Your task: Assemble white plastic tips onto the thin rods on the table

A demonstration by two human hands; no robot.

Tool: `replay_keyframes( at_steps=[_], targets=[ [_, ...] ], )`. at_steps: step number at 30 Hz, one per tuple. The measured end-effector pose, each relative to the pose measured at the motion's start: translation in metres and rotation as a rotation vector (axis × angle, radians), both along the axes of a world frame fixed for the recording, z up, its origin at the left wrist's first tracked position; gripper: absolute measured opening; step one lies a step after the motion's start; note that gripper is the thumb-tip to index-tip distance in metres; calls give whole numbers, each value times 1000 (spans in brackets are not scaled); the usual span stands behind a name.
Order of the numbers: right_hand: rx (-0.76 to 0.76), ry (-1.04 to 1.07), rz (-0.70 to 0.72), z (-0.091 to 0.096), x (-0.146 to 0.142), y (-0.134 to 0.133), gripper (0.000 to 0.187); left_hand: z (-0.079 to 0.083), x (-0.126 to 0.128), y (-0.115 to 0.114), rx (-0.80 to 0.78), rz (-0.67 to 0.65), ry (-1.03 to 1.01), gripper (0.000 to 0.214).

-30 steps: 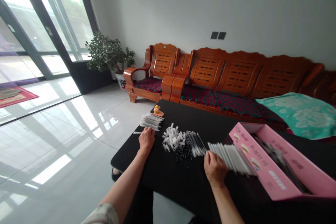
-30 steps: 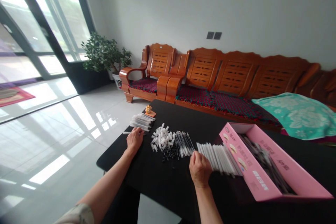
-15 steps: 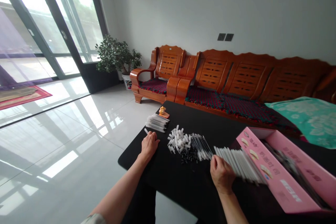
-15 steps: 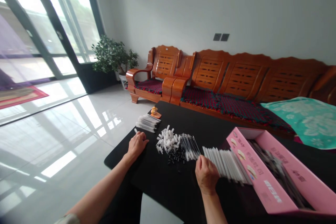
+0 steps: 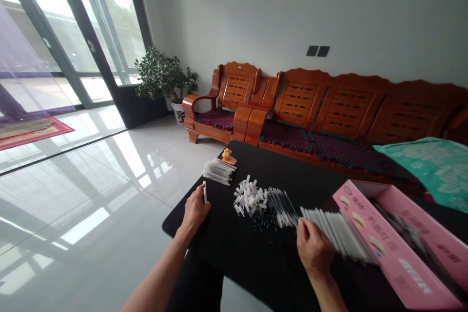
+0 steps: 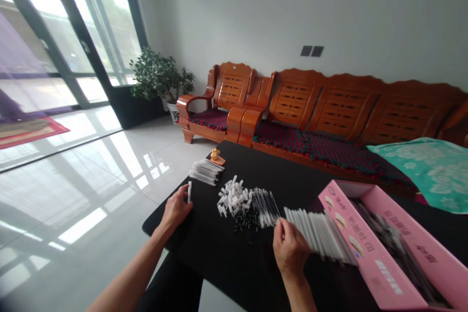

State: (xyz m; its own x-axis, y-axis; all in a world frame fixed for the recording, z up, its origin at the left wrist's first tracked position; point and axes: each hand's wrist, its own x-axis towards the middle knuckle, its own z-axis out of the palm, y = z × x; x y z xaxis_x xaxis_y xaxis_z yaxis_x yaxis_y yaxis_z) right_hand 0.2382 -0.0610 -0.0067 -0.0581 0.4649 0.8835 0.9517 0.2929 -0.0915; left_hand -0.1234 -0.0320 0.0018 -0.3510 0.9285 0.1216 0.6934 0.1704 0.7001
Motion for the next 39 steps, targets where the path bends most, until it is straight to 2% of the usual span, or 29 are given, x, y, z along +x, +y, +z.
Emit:
replay_keyframes(
  at_steps=[3,6,11,16,21,33,39],
  targets=[
    [-35,45,114,13,-16,13,16,6,-1,6,-7,-45,-405,69],
    [-82,96,217,17,-37,35,17,15,16,23,72,-212,-817,77],
    [-137,137,285,0,-62,57,20,18,70,57,110,-473,-1114,68],
    [-177,107,303,-14,-66,52,21,5,115,75,101,-652,-1253,53],
    [-223,115,292,-13,-64,48,22,-9,138,75,95,-677,-1387,46],
    [-332,55,351,-9,-68,46,25,-12,135,66,132,-683,-1362,41],
    [-308,84,331,-10,-67,46,24,-14,132,67,121,-656,-1325,31]
  ],
)
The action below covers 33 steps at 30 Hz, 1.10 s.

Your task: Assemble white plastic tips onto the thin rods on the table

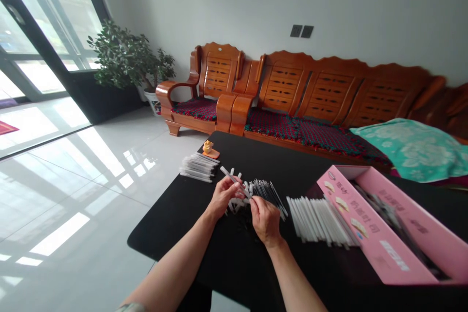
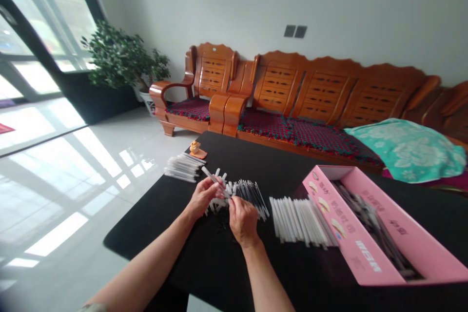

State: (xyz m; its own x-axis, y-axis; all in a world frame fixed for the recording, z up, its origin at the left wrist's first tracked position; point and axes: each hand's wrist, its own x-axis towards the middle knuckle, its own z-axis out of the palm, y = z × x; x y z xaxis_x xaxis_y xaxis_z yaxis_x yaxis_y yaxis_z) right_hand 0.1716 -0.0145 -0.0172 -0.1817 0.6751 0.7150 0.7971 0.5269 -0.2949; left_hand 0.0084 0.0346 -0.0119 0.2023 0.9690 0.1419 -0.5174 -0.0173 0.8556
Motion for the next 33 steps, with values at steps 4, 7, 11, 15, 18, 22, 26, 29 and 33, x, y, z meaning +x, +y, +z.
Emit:
replay_keyframes(
  at_steps=[4,7,11,15,18,22,26,29,33],
  targets=[
    [-37,43,19,3,1,-1,27,1,-3,1,-42,38,22,34],
    [-51,43,44,4,1,-1,31,0,-3,1,-51,39,33,34],
    [-22,20,41,3,-1,1,30,-2,-3,2,-54,70,59,34],
    [17,24,32,0,-3,3,29,-4,-3,4,-53,98,81,34],
    [4,38,41,2,-3,2,29,-3,-4,3,-43,96,83,35],
    [-48,18,66,4,0,0,29,-2,-4,2,-39,93,73,34],
    [-53,-11,65,4,0,1,29,-2,-5,3,-38,100,62,33],
    [-28,-11,49,2,-1,2,27,-3,-5,3,-34,104,73,33],
    [-15,51,27,2,-2,1,23,-5,-5,4,-35,112,89,34]
  ],
)
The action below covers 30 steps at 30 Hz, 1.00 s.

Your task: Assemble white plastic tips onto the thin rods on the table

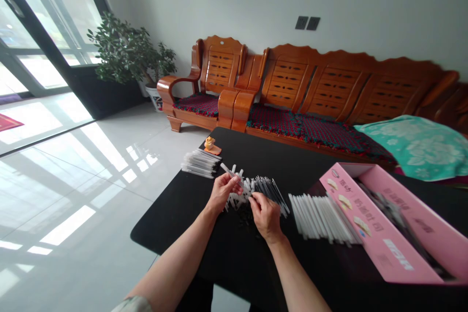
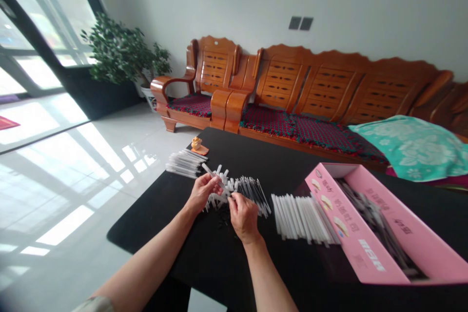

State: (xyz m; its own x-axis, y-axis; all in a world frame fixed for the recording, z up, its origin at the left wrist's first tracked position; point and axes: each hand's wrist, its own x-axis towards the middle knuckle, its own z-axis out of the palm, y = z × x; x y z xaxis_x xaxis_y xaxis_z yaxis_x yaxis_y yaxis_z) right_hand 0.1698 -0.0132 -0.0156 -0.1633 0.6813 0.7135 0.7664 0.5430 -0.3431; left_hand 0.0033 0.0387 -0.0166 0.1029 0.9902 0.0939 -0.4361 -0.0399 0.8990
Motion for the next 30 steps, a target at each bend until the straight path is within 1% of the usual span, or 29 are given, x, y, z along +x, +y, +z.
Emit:
replay_keyframes(
  at_steps=[3,6,9,12,14,17,22,27,30],
  targets=[
    [-30,24,12,1,0,-1,22,0,0,0,-2,-1,0,35],
    [-16,8,21,0,0,-1,23,0,0,0,3,-2,4,35],
    [10,25,-9,-1,0,0,22,0,0,0,9,0,7,34],
    [-12,50,-31,-1,0,0,22,-1,0,1,4,5,6,34],
    [-32,37,-13,-1,0,0,24,-2,0,1,2,9,0,35],
    [-18,11,8,0,1,-1,25,-2,0,1,5,10,-4,34],
    [-30,59,-44,-1,0,0,24,-1,0,1,8,7,-5,34],
    [-37,31,-4,-1,0,-1,27,-1,0,1,9,3,-1,34],
    [-45,70,-38,-2,0,-1,24,-2,0,1,6,5,-3,34]
  ],
)
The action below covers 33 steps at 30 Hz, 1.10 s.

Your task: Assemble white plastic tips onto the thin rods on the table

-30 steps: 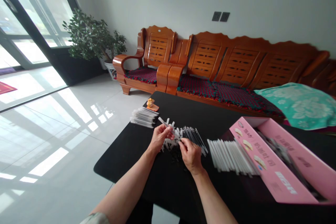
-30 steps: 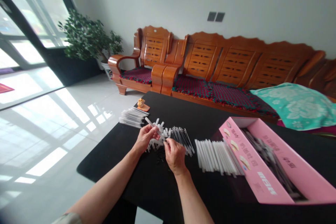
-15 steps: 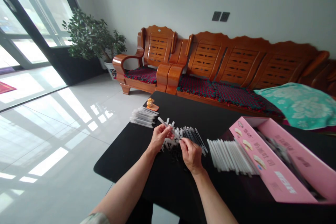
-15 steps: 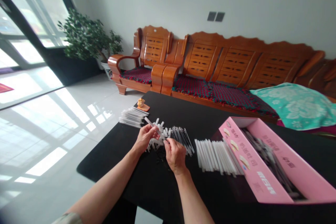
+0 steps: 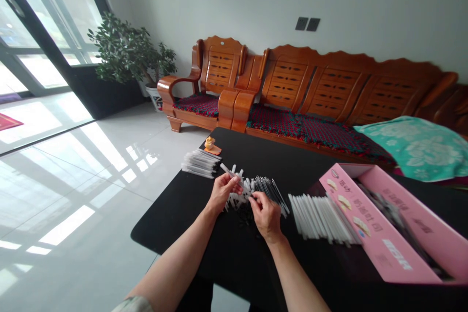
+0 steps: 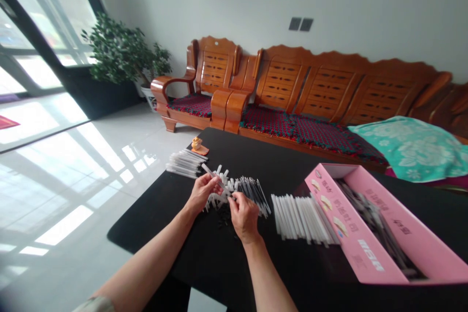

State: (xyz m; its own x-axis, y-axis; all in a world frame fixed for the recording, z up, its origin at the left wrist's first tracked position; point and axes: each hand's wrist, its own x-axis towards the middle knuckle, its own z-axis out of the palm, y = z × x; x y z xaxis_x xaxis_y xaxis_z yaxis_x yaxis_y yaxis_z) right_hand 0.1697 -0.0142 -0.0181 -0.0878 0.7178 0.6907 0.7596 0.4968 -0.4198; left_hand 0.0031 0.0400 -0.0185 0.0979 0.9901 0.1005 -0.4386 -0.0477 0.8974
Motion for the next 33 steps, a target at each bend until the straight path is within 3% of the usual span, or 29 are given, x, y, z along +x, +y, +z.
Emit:
replay_keyframes(
  at_steps=[23,26,29,33],
  targets=[
    [-79,-14,22,-1,2,-1,23,0,0,0,18,-3,-24,33],
    [-67,-42,56,2,4,-2,24,2,-3,2,-2,54,-37,34],
    [-60,-95,1,3,8,-3,23,4,-7,4,-12,139,-62,34],
    [-74,-192,-120,2,10,-2,22,7,-7,1,-9,84,-55,34]
  ],
)
